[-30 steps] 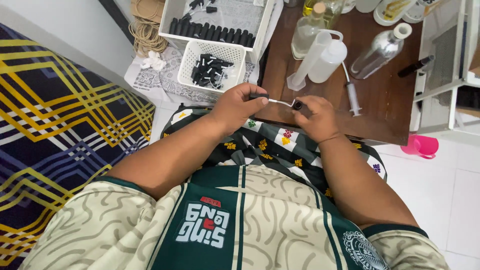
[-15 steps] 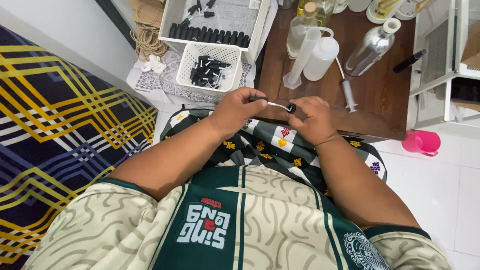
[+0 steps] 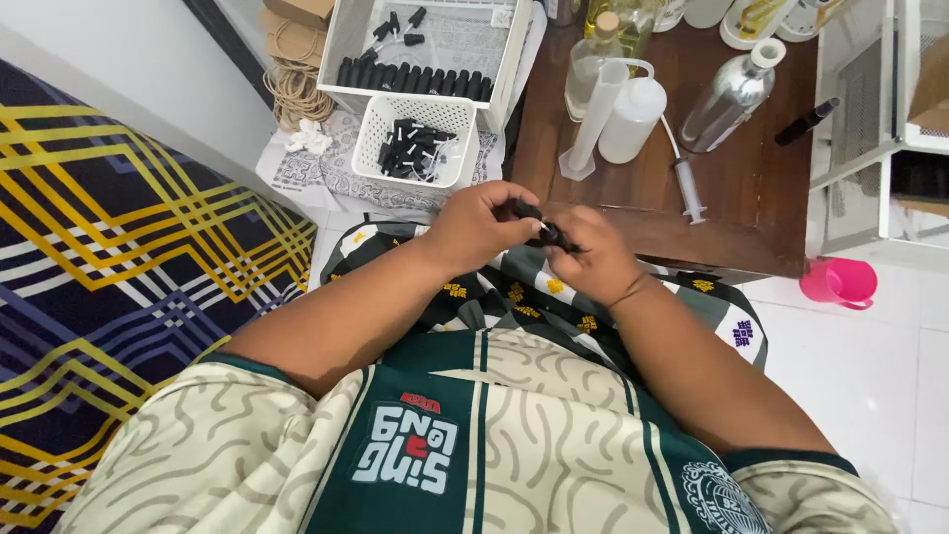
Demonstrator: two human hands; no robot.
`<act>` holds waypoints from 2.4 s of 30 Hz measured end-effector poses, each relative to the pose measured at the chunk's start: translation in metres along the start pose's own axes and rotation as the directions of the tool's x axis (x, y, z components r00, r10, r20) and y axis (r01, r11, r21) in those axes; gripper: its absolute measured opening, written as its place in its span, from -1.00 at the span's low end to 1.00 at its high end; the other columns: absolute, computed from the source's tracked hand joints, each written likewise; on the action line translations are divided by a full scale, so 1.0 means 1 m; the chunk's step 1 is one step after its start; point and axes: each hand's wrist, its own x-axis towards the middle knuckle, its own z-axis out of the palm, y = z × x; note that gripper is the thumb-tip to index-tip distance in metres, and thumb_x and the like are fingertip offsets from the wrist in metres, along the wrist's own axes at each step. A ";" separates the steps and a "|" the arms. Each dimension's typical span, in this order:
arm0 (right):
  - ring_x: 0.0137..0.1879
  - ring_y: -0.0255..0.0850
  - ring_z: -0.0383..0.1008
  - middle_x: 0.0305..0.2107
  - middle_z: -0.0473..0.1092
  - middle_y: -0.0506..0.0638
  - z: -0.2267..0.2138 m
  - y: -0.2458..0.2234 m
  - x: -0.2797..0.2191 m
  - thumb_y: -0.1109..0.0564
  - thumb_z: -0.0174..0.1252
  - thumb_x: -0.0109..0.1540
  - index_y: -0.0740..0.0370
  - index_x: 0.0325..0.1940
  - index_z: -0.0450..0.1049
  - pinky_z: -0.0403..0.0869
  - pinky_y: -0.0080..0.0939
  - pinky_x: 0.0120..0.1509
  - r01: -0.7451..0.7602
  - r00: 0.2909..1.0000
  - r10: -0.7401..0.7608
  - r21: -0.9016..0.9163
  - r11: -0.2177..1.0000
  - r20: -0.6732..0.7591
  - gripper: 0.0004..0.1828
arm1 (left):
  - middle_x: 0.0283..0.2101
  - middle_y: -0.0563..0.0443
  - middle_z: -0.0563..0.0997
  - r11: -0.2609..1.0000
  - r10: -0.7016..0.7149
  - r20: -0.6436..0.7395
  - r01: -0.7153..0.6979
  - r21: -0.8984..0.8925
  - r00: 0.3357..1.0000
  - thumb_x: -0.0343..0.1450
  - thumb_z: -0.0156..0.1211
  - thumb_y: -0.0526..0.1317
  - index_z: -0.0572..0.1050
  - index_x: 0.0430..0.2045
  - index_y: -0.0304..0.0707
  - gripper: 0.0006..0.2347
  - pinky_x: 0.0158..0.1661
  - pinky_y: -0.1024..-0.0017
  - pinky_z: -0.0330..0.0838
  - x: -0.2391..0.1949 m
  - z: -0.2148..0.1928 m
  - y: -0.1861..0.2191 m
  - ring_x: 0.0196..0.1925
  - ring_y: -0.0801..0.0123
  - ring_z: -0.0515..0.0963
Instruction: Pouring fragrance liquid into a measuring cylinder and assembling perfume sprayer components
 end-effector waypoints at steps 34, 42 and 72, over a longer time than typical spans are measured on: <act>-0.14 -0.22 0.26 -0.23 0.21 -0.01 0.000 -0.027 0.009 0.34 0.39 0.06 0.19 0.21 0.03 0.32 -0.28 -0.04 -0.392 0.920 0.290 0.599 0.698 0.265 -0.20 | -0.29 -0.13 0.68 0.972 0.040 0.142 -0.072 0.226 0.989 0.30 0.45 -0.15 0.64 -0.12 -0.20 -0.69 -0.23 0.39 0.56 0.001 0.000 0.000 -0.22 0.34 0.66; -0.14 -0.36 0.39 -0.21 0.53 -0.03 -0.006 -0.019 0.001 0.29 0.33 0.21 0.32 0.14 0.47 0.44 -0.33 -0.02 -0.560 0.826 0.456 0.562 0.609 0.330 -0.59 | -0.35 -0.10 0.71 0.969 -0.039 0.109 0.011 0.247 0.993 0.27 0.46 -0.18 0.68 -0.22 -0.18 -0.75 -0.32 0.48 0.54 0.003 -0.012 0.001 -0.31 0.35 0.70; -0.38 -0.17 0.57 -0.29 0.47 0.20 0.000 -0.014 0.002 -0.53 -0.10 0.32 0.25 0.04 0.41 0.68 -0.23 -0.30 -0.700 0.574 0.685 0.702 0.127 0.449 -0.23 | -0.30 -0.09 0.71 0.962 -0.017 0.038 0.007 0.271 0.999 0.26 0.48 -0.14 0.68 -0.22 -0.09 -0.74 -0.21 0.37 0.56 -0.005 -0.009 0.012 -0.19 0.24 0.70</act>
